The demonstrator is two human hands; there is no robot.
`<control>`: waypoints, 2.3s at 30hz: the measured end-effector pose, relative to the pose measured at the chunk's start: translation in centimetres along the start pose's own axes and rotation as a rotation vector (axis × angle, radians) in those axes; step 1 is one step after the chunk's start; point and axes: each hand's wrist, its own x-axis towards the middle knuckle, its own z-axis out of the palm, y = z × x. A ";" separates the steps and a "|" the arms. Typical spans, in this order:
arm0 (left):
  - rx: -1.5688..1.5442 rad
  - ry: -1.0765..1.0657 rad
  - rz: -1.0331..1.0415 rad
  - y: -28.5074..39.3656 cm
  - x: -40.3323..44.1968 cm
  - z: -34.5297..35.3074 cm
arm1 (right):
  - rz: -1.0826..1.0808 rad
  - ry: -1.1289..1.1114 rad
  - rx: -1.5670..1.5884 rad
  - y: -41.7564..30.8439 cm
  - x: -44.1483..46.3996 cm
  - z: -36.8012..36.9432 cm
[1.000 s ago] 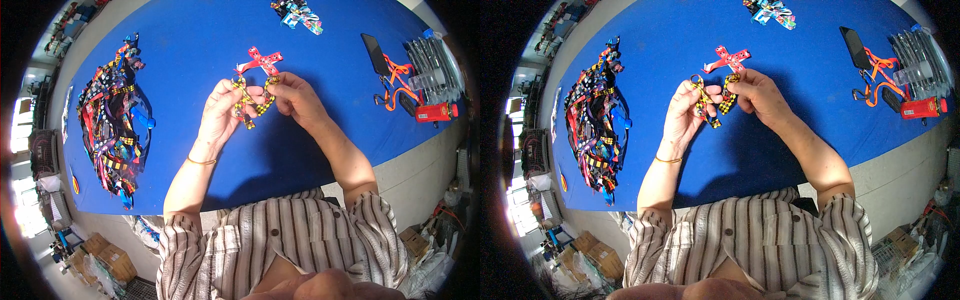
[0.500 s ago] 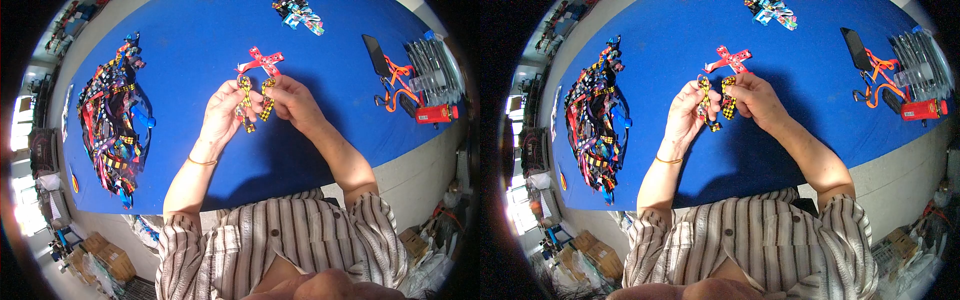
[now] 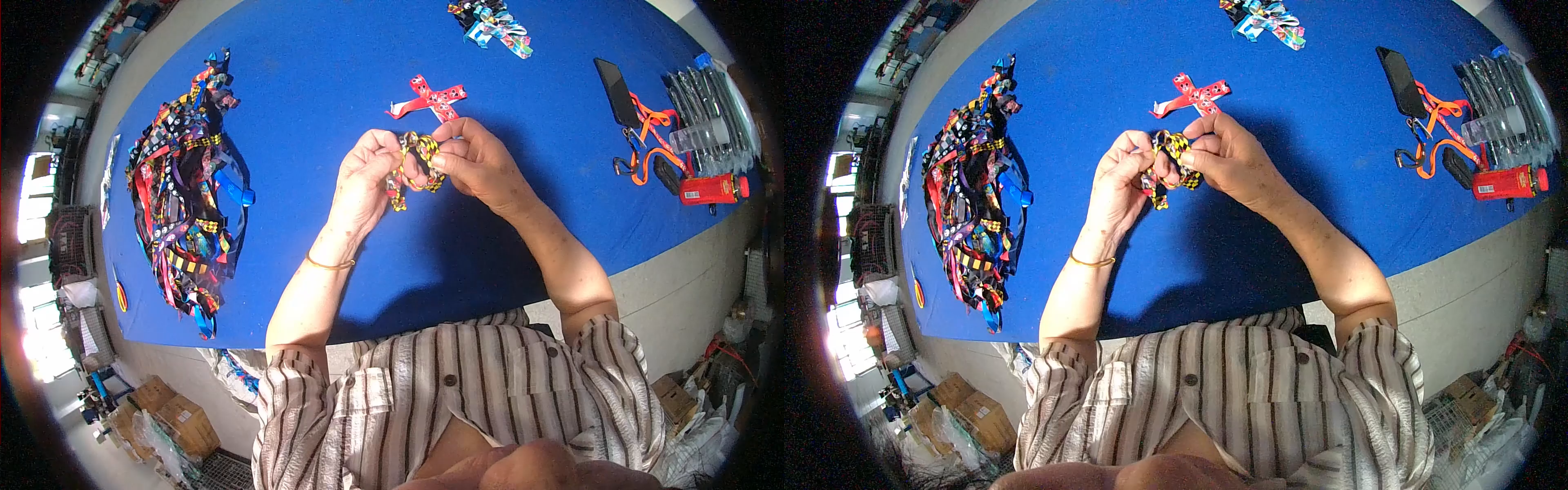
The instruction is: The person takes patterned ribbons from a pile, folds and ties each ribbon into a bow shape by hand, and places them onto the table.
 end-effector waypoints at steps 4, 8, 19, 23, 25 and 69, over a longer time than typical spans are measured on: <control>0.098 0.003 -0.051 0.2 -0.2 0.4 | -0.033 -0.071 -0.040 -0.6 -0.1 -0.3; 0.315 -0.033 -0.060 0.0 -0.6 0.5 | -0.079 -0.138 -0.010 -1.2 -0.4 0.0; 0.527 -0.045 -0.073 0.6 -1.2 2.1 | -0.157 -0.164 -0.166 0.4 0.0 -0.3; 0.452 -0.023 0.003 0.9 -1.1 2.1 | 0.061 -0.121 -0.135 -1.5 -0.6 0.0; 0.403 -0.027 0.040 0.7 -1.0 1.8 | 0.042 -0.124 -0.104 -1.1 -0.6 0.2; 0.108 -0.053 -0.164 0.6 -0.1 -0.4 | -0.523 -0.119 -0.653 -0.3 0.0 -0.7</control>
